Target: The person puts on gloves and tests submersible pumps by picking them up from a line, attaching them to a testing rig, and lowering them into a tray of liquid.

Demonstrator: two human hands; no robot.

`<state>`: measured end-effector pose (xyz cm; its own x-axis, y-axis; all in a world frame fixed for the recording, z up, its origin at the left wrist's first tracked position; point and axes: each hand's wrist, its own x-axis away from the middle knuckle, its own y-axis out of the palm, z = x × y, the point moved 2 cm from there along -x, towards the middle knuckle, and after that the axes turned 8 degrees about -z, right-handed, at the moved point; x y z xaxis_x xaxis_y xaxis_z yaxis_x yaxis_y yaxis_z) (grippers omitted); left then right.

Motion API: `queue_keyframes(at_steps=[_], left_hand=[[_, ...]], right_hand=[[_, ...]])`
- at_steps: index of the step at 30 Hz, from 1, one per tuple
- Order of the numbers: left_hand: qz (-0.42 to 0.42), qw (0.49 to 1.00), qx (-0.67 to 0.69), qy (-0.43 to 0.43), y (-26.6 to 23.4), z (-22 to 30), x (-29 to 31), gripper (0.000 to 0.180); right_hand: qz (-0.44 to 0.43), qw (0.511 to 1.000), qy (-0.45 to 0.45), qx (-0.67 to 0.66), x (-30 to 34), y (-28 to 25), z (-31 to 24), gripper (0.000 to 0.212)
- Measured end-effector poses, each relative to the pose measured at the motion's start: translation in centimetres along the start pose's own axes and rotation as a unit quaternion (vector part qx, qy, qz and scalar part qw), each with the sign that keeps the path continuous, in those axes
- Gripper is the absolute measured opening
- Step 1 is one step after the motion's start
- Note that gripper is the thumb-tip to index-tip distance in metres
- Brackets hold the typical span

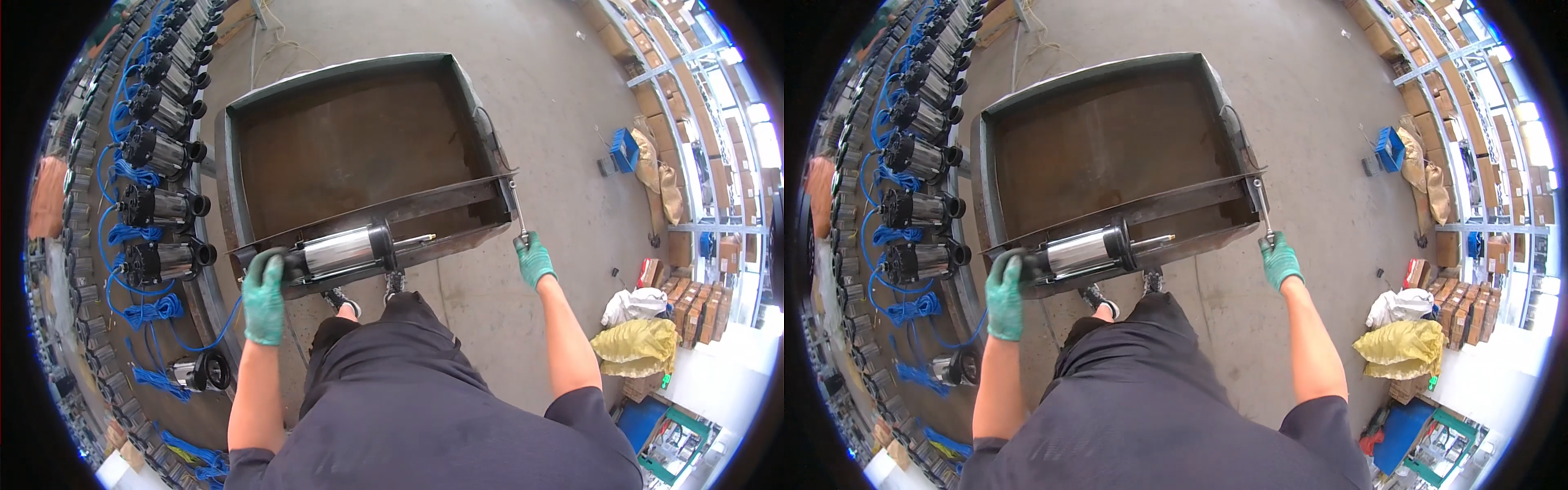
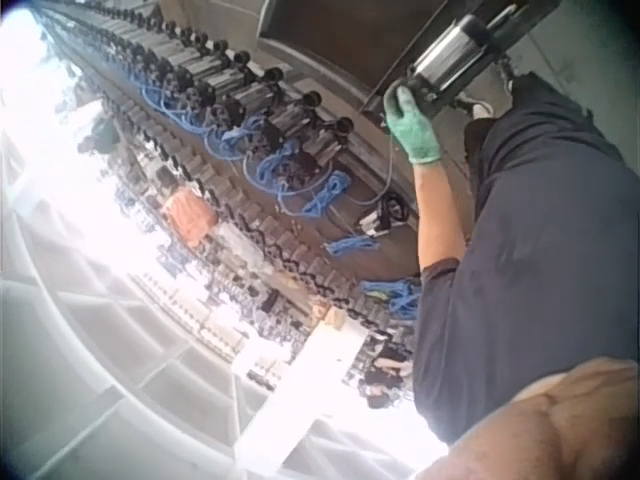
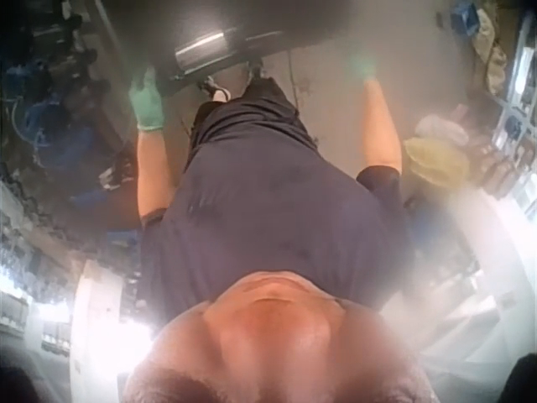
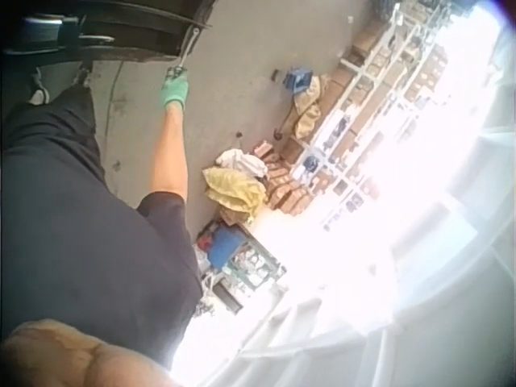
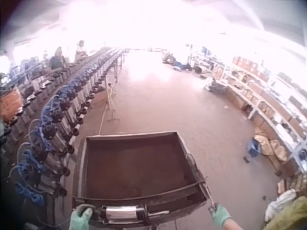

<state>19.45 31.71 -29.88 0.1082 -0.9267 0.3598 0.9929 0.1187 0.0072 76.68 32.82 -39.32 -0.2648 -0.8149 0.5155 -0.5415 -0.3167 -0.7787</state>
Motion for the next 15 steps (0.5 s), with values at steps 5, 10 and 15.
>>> queue_keyframes(at_steps=[5, 10, 15], left_hand=[[0.191, 0.961, -0.194, 0.039, -11.3, -8.1, 3.0, 0.017], [0.222, 0.873, -0.434, -0.020, -16.1, -10.1, 3.2, 0.035], [0.101, 0.775, -0.600, -0.173, -17.7, -11.0, 2.3, 0.051]], right_hand=[[0.007, 0.999, -0.014, 0.041, -6.2, 2.0, 2.9, 0.037], [0.064, 0.994, -0.036, 0.077, -5.5, 2.4, 2.7, 0.040], [0.036, 0.958, -0.281, -0.032, 1.8, 2.0, -15.6, 0.041]])
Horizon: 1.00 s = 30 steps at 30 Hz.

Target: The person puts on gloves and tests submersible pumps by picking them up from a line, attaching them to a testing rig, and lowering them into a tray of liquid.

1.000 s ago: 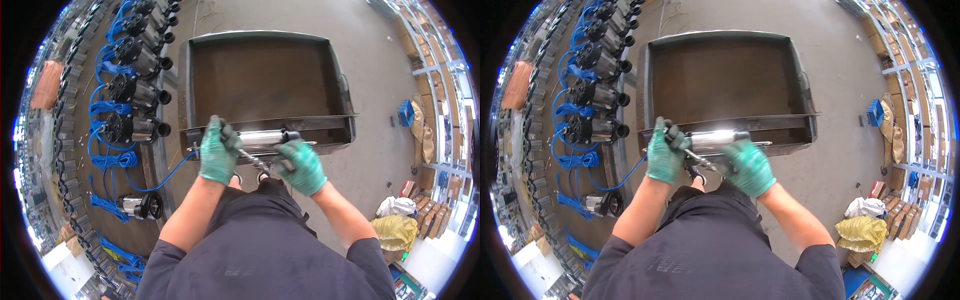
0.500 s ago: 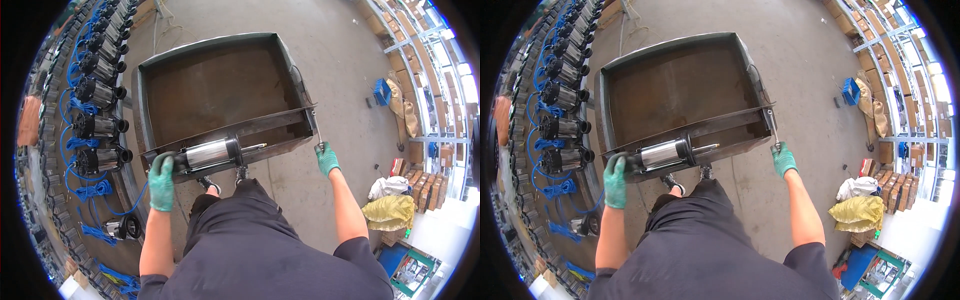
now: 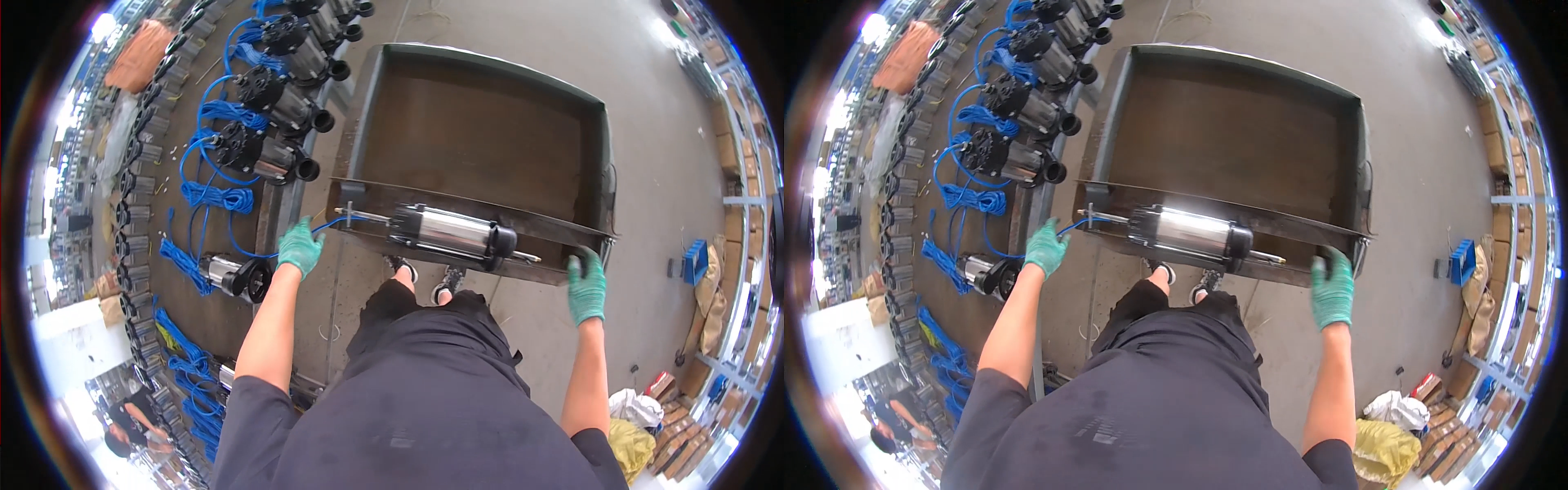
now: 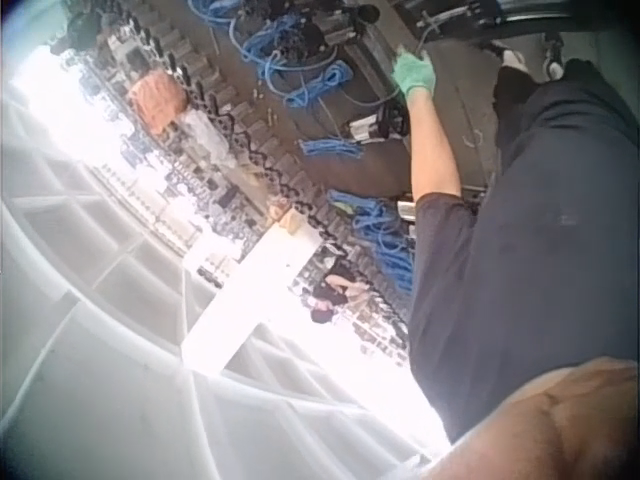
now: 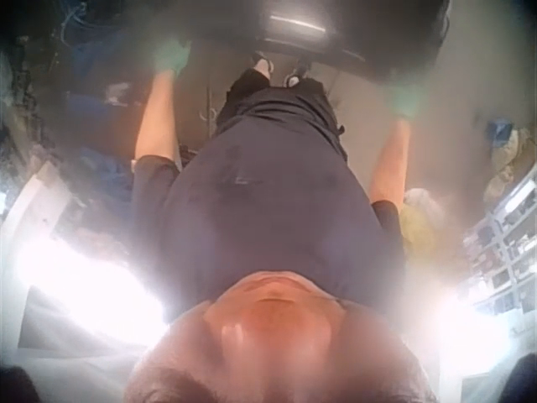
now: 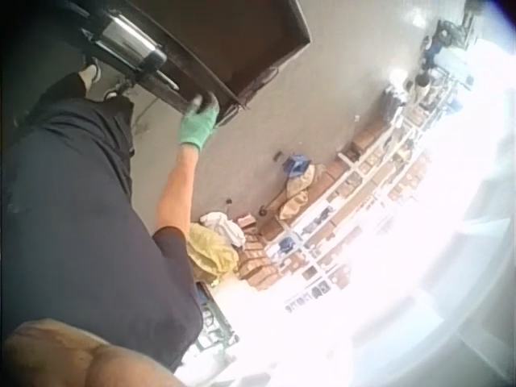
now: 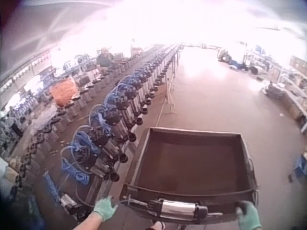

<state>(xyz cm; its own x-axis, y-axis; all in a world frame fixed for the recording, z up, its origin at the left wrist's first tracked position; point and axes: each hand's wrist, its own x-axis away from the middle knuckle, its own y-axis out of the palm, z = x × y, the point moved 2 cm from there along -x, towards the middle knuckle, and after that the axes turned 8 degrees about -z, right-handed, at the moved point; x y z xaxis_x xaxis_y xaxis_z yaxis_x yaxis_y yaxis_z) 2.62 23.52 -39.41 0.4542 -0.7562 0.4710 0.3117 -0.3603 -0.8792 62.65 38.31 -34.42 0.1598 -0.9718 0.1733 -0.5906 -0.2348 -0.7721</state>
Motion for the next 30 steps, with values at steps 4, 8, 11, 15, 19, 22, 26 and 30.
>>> queue_keyframes(at_steps=[4, 8, 11, 15, 19, 22, 26, 30], left_hand=[[-0.102, 0.992, 0.046, 0.056, -0.9, -1.4, -0.3, 0.040], [-0.080, 0.975, 0.121, 0.170, -5.9, -1.2, 0.2, 0.029], [-0.064, 0.968, 0.112, 0.214, -10.0, -1.2, 0.5, 0.026], [-0.052, 0.969, 0.085, 0.224, -12.6, -3.0, 0.3, 0.026], [0.006, 0.946, 0.158, 0.283, -11.2, -2.6, -0.2, 0.023], [0.086, 0.920, 0.149, 0.353, -10.4, 2.4, -1.7, 0.015], [0.125, 0.929, 0.132, 0.323, -7.8, 8.7, -6.7, 0.017], [0.097, 0.947, 0.080, 0.297, -5.7, 11.0, -11.1, 0.021]], right_hand=[[-0.130, 0.982, -0.131, 0.029, -1.0, 3.3, -17.3, 0.040], [-0.244, 0.943, -0.094, 0.208, -4.9, 5.7, -19.3, 0.031], [-0.282, 0.928, -0.131, 0.204, -6.4, 5.1, -18.7, 0.014], [-0.270, 0.958, -0.018, 0.091, -7.8, 0.7, -18.9, 0.014], [-0.201, 0.979, -0.010, 0.024, -10.0, -3.9, -17.0, 0.014], [-0.168, 0.979, -0.009, 0.111, -12.3, -4.8, -19.1, 0.013], [-0.171, 0.945, -0.001, 0.280, -16.5, -1.7, -20.9, 0.020], [-0.218, 0.912, 0.010, 0.349, -20.8, 3.5, -19.9, 0.026]])
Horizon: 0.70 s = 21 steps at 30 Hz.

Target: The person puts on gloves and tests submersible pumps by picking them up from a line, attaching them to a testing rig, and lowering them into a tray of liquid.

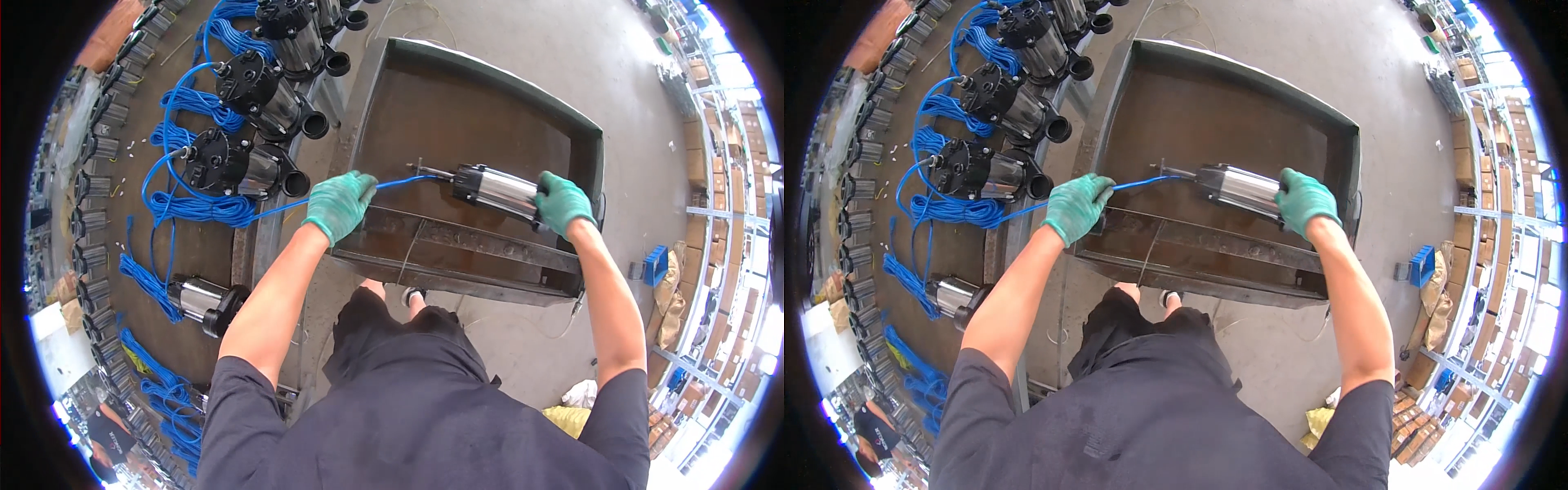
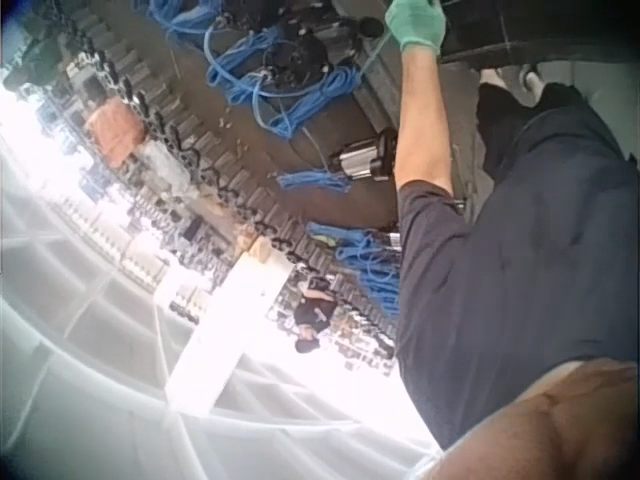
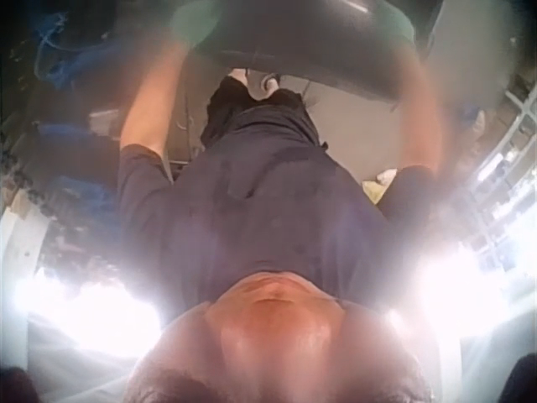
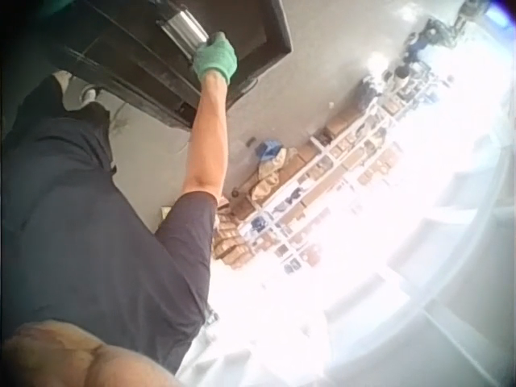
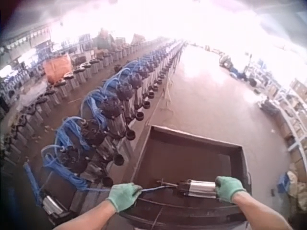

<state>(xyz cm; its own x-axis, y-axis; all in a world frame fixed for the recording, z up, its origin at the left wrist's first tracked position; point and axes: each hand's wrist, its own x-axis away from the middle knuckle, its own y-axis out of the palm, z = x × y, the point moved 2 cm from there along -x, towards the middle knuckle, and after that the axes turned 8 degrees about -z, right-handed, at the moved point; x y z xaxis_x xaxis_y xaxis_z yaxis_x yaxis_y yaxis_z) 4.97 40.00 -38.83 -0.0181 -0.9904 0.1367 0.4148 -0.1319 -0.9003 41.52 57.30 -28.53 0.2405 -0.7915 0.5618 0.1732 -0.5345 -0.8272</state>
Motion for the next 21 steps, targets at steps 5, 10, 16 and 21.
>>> queue_keyframes(at_steps=[5, 10, 16, 21], left_hand=[[-0.098, 0.993, 0.002, -0.068, 2.1, -2.2, -2.7, 0.021], [-0.180, 0.973, 0.021, -0.141, 2.1, -2.0, -4.2, 0.024], [-0.148, 0.974, 0.004, -0.174, 1.4, -0.4, -4.0, 0.028], [-0.127, 0.977, -0.012, -0.171, 1.3, -0.2, -4.2, 0.027]], right_hand=[[-0.039, 0.999, -0.004, 0.003, -5.7, 4.3, -3.1, 0.027], [-0.004, 1.000, -0.028, -0.007, -9.2, 8.8, -3.6, 0.028], [0.038, 0.998, -0.013, -0.056, -11.0, 10.8, -4.2, 0.036], [0.050, 0.997, -0.009, -0.066, -11.7, 12.2, -4.0, 0.037]])
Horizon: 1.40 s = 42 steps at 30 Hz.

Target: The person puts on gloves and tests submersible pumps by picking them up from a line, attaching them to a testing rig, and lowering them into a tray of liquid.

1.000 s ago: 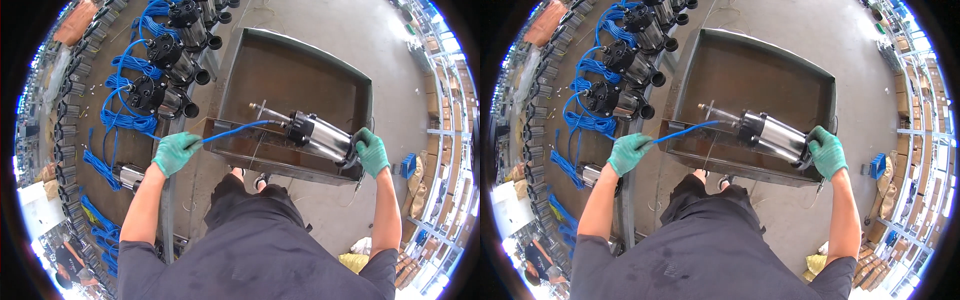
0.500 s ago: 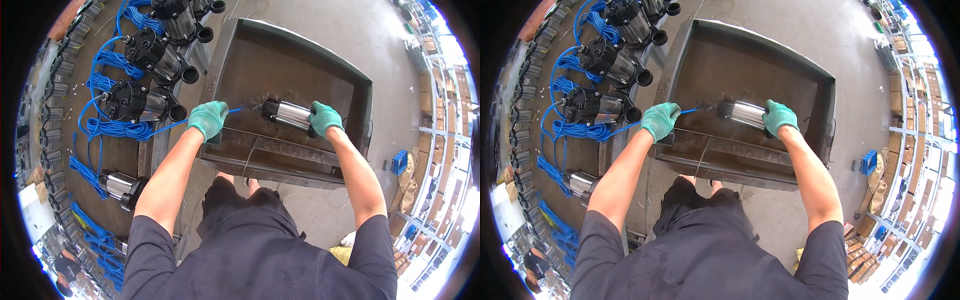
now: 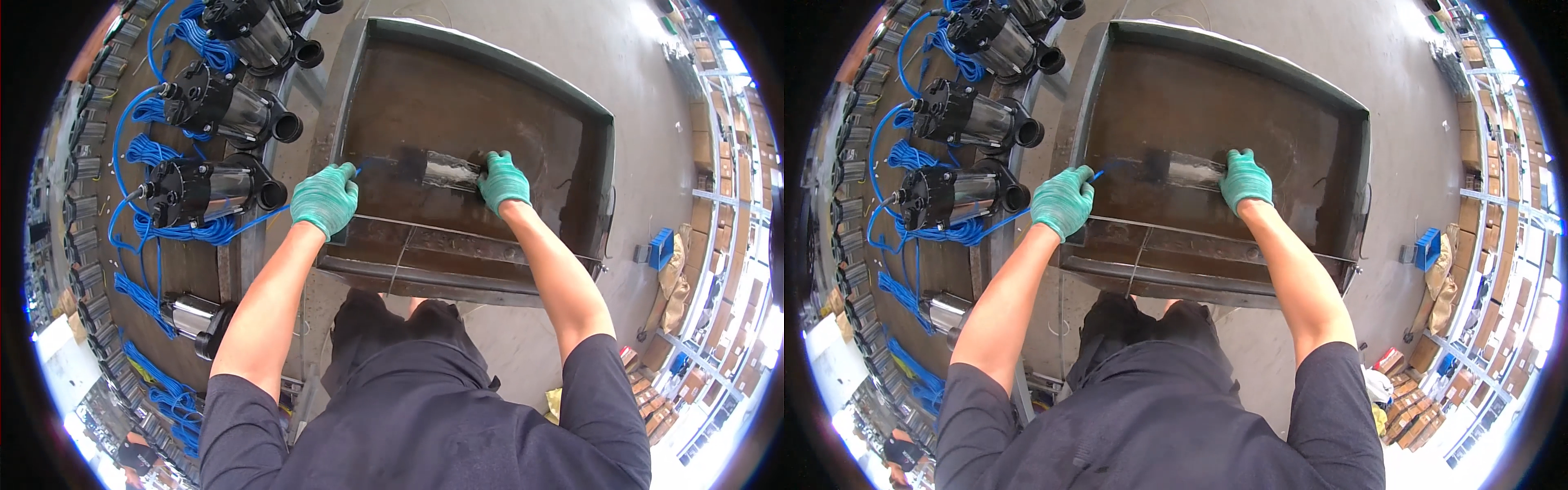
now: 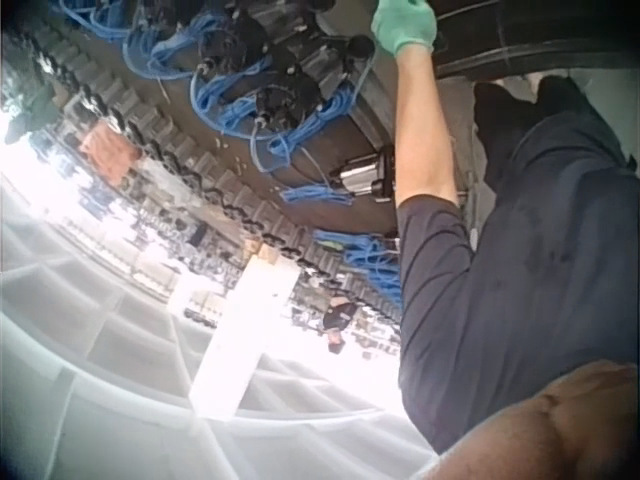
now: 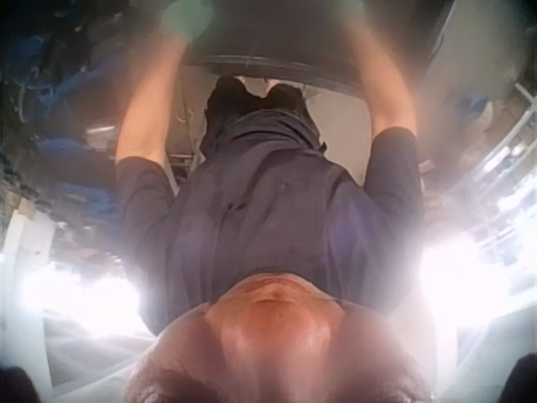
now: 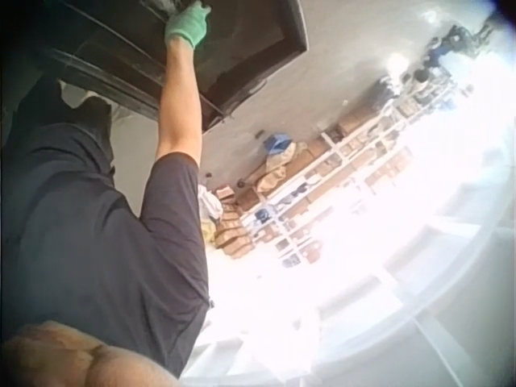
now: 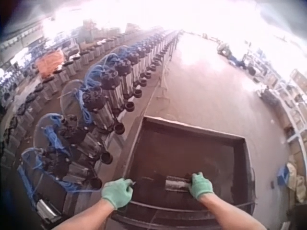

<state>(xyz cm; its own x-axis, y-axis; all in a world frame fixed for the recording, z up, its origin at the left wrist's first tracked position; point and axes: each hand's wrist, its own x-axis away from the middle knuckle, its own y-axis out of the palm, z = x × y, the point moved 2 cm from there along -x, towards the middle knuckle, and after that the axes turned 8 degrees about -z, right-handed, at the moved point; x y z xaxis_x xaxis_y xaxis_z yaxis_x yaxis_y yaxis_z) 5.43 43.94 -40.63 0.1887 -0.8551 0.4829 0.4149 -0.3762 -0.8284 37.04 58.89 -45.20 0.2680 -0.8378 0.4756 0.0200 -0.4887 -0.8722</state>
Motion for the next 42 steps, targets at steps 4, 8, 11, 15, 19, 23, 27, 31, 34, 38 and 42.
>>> queue_keyframes(at_steps=[4, 8, 11, 15, 19, 23, 27, 31, 34, 38, 42], left_hand=[[-0.004, 1.000, -0.017, -0.010, 0.4, -0.2, -0.1, 0.025], [-0.002, 1.000, -0.023, -0.016, 0.4, 0.0, -0.2, 0.026], [0.009, 1.000, -0.020, -0.018, 0.5, 0.1, -0.1, 0.026], [0.017, 0.999, -0.022, -0.018, 0.8, -0.1, -0.1, 0.026], [0.018, 0.999, -0.030, -0.022, 1.1, -0.1, -0.2, 0.027], [0.037, 0.999, -0.026, -0.021, 1.0, 0.1, -0.1, 0.026], [0.042, 0.998, -0.027, -0.023, 1.1, 0.0, -0.1, 0.026], [0.043, 0.999, -0.023, -0.022, 0.9, 0.3, -0.1, 0.026], [0.052, 0.998, -0.018, -0.023, 1.1, 0.1, 0.0, 0.024], [0.061, 0.998, -0.027, -0.016, 1.2, 0.2, 0.0, 0.022], [0.072, 0.997, -0.030, -0.004, 1.6, -0.1, -0.2, 0.022]], right_hand=[[0.004, 1.000, -0.022, 0.004, 1.1, -0.5, -0.2, 0.031], [0.000, 0.999, -0.043, -0.032, 4.2, -3.0, 1.1, 0.028], [0.021, 0.994, -0.021, -0.107, 7.3, -4.3, 4.0, 0.028], [0.091, 0.986, 0.002, -0.138, 9.9, -3.2, 10.0, 0.028], [0.157, 0.971, 0.022, -0.181, 10.9, -0.5, 15.7, 0.028], [0.190, 0.957, 0.091, -0.200, 10.4, 1.1, 15.9, 0.030], [0.168, 0.961, 0.132, -0.176, 10.3, 0.7, 15.2, 0.033], [0.170, 0.968, 0.122, -0.137, 10.3, 0.6, 15.2, 0.032], [0.171, 0.970, 0.114, -0.132, 10.3, 0.4, 15.0, 0.032], [0.173, 0.972, 0.099, -0.124, 10.2, 0.6, 15.3, 0.031], [0.164, 0.973, 0.096, -0.130, 10.2, 0.5, 15.3, 0.032]])
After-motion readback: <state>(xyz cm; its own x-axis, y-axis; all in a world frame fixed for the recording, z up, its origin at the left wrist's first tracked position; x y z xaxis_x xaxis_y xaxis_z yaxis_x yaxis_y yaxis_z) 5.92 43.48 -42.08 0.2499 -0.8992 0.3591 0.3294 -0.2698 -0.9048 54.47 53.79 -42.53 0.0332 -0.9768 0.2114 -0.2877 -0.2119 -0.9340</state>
